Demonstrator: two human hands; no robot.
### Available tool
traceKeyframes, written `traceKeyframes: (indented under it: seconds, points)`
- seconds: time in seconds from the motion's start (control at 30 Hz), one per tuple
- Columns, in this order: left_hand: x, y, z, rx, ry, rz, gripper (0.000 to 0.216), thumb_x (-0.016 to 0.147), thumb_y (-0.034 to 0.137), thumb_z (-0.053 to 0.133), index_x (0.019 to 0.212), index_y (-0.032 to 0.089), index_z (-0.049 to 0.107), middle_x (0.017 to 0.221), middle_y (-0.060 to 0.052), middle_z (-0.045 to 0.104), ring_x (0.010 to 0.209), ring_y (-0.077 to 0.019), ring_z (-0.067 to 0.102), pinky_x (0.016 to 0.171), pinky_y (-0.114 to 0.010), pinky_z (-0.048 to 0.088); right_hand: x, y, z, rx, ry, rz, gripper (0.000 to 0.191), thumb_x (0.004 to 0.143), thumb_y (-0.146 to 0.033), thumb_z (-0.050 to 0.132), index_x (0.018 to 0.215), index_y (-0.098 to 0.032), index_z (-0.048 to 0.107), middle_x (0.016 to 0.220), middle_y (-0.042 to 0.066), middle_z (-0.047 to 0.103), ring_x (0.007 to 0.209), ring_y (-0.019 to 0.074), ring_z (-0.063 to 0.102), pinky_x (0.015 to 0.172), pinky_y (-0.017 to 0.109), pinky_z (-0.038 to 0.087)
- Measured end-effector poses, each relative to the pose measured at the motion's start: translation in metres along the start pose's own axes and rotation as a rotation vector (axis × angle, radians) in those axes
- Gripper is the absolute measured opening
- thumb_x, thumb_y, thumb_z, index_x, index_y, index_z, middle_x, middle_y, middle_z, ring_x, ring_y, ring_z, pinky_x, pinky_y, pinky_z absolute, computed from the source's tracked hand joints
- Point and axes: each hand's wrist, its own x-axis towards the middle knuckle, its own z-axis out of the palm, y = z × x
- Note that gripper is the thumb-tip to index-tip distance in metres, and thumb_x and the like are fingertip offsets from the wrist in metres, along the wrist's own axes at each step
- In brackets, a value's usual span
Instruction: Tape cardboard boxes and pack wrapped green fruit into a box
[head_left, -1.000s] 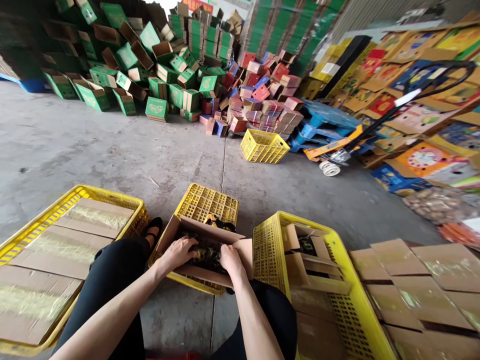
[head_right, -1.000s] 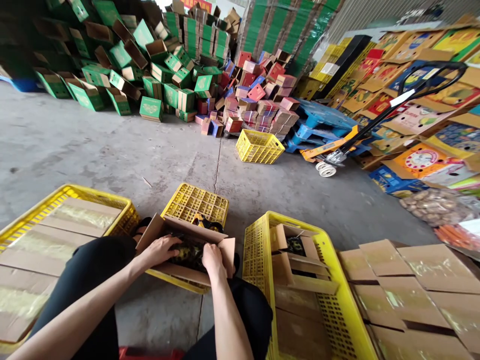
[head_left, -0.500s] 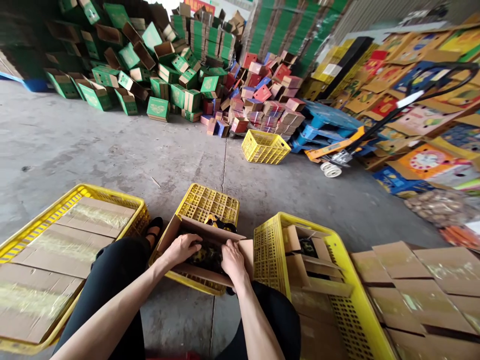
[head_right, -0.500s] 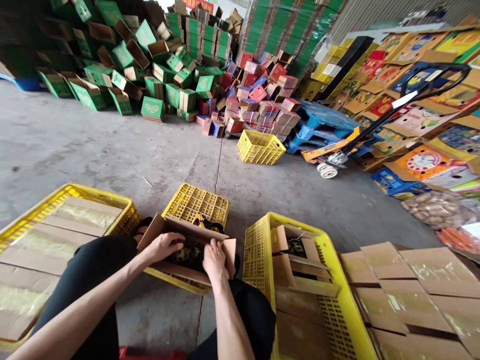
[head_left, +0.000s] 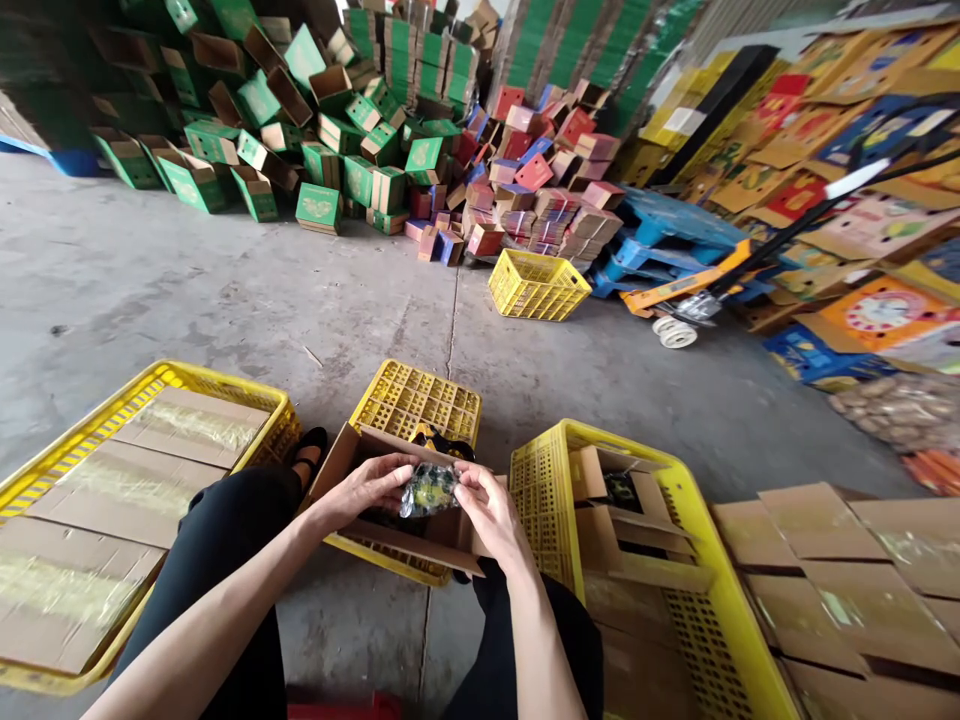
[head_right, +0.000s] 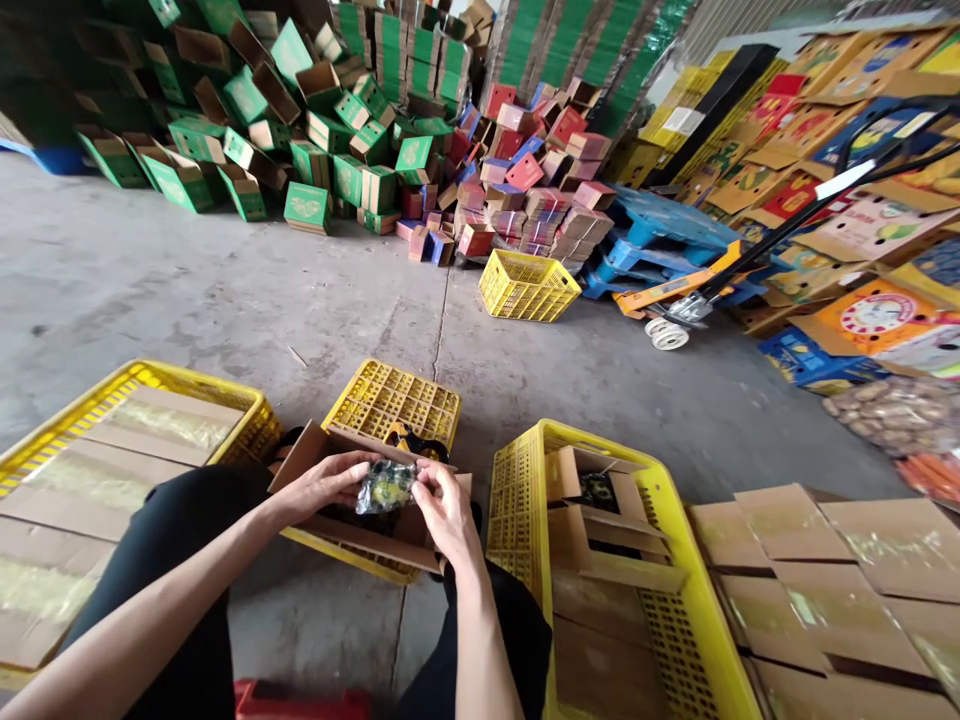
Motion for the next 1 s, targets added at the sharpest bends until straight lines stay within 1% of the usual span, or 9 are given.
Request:
traceKeyframes:
  seconds: [0.1, 0.17, 0.23, 0.3, 0.4, 0.5, 0.63, 0.83, 1.0]
  points:
    - [0.001, -0.003, 0.001, -0.064, -0.008, 0.035, 0.069, 0.085, 0.063, 0.079, 0.137, 0.019, 0.068, 0.122, -0.012, 0.076, 0.102, -0.0266, 0.074, 0.090, -0.037, 0.059, -0.001, -0.004, 0.007, 0.063, 0.057, 0.000, 0.033, 0.084, -0.056, 0.077, 0.089, -0.024, 0.071, 0.140, 0.010, 0.064, 0.115, 0.0278, 0.067, 0.094, 0.039, 0.058]
    - [0.002, -0.004, 0.002, -0.058, 0.008, 0.065, 0.062, 0.083, 0.058, 0.083, 0.128, 0.018, 0.073, 0.116, -0.012, 0.077, 0.102, -0.0263, 0.073, 0.091, -0.036, 0.058, -0.002, -0.005, 0.012, 0.140, 0.092, 0.040, 0.036, 0.084, -0.058, 0.077, 0.097, -0.025, 0.074, 0.143, 0.009, 0.062, 0.107, 0.0257, 0.070, 0.088, 0.038, 0.060]
    - [0.002, -0.006, 0.001, -0.050, 0.048, 0.080, 0.056, 0.082, 0.057, 0.084, 0.120, 0.016, 0.077, 0.108, -0.011, 0.079, 0.098, -0.0250, 0.073, 0.089, -0.036, 0.059, -0.002, -0.005, 0.015, 0.218, 0.127, 0.093, 0.044, 0.081, -0.059, 0.080, 0.112, -0.029, 0.074, 0.135, 0.007, 0.068, 0.100, 0.0242, 0.071, 0.080, 0.036, 0.062]
    - [0.002, -0.008, 0.000, -0.055, 0.093, 0.081, 0.053, 0.082, 0.058, 0.084, 0.115, 0.016, 0.079, 0.103, -0.010, 0.080, 0.092, -0.0235, 0.073, 0.085, -0.034, 0.059, -0.002, -0.002, 0.018, 0.268, 0.146, 0.142, 0.055, 0.076, -0.059, 0.085, 0.121, -0.030, 0.072, 0.116, 0.006, 0.074, 0.094, 0.0236, 0.072, 0.072, 0.034, 0.062]
    - [0.003, -0.009, -0.003, -0.057, 0.132, 0.082, 0.052, 0.081, 0.058, 0.085, 0.109, 0.015, 0.082, 0.097, -0.010, 0.080, 0.085, -0.0216, 0.073, 0.077, -0.031, 0.059, 0.001, 0.002, 0.020, 0.283, 0.153, 0.186, 0.051, 0.069, -0.062, 0.088, 0.104, -0.026, 0.076, 0.093, 0.003, 0.074, 0.081, 0.0211, 0.069, 0.063, 0.030, 0.060]
    - [0.002, -0.005, -0.005, -0.057, 0.109, 0.101, 0.054, 0.082, 0.058, 0.084, 0.113, 0.015, 0.081, 0.098, -0.011, 0.080, 0.085, -0.0224, 0.074, 0.078, -0.032, 0.059, 0.004, 0.004, 0.020, 0.295, 0.190, 0.197, 0.046, 0.068, -0.065, 0.088, 0.084, -0.024, 0.074, 0.084, 0.001, 0.070, 0.075, 0.0184, 0.066, 0.064, 0.029, 0.059]
    - [0.000, 0.003, -0.003, -0.063, 0.140, 0.126, 0.059, 0.078, 0.059, 0.086, 0.116, 0.014, 0.081, 0.101, -0.012, 0.081, 0.088, -0.0250, 0.075, 0.080, -0.035, 0.060, 0.005, 0.002, 0.023, 0.348, 0.245, 0.205, 0.048, 0.067, -0.066, 0.089, 0.084, -0.025, 0.071, 0.082, -0.001, 0.068, 0.078, 0.0184, 0.064, 0.067, 0.029, 0.059]
    - [-0.001, 0.009, -0.002, -0.111, 0.228, 0.133, 0.063, 0.075, 0.059, 0.089, 0.119, 0.017, 0.078, 0.102, -0.009, 0.080, 0.084, -0.0216, 0.075, 0.075, -0.030, 0.059, 0.007, 0.000, 0.026, 0.374, 0.258, 0.205, 0.049, 0.066, -0.066, 0.089, 0.085, -0.026, 0.070, 0.086, 0.000, 0.069, 0.081, 0.0192, 0.065, 0.069, 0.030, 0.060]
    - [-0.003, 0.006, -0.003, -0.153, 0.177, 0.073, 0.060, 0.076, 0.058, 0.089, 0.120, 0.019, 0.077, 0.116, -0.011, 0.078, 0.097, -0.0237, 0.075, 0.083, -0.031, 0.060, 0.006, 0.000, 0.026, 0.385, 0.265, 0.196, 0.047, 0.067, -0.065, 0.089, 0.087, -0.026, 0.071, 0.091, 0.000, 0.070, 0.084, 0.0196, 0.066, 0.070, 0.031, 0.061]
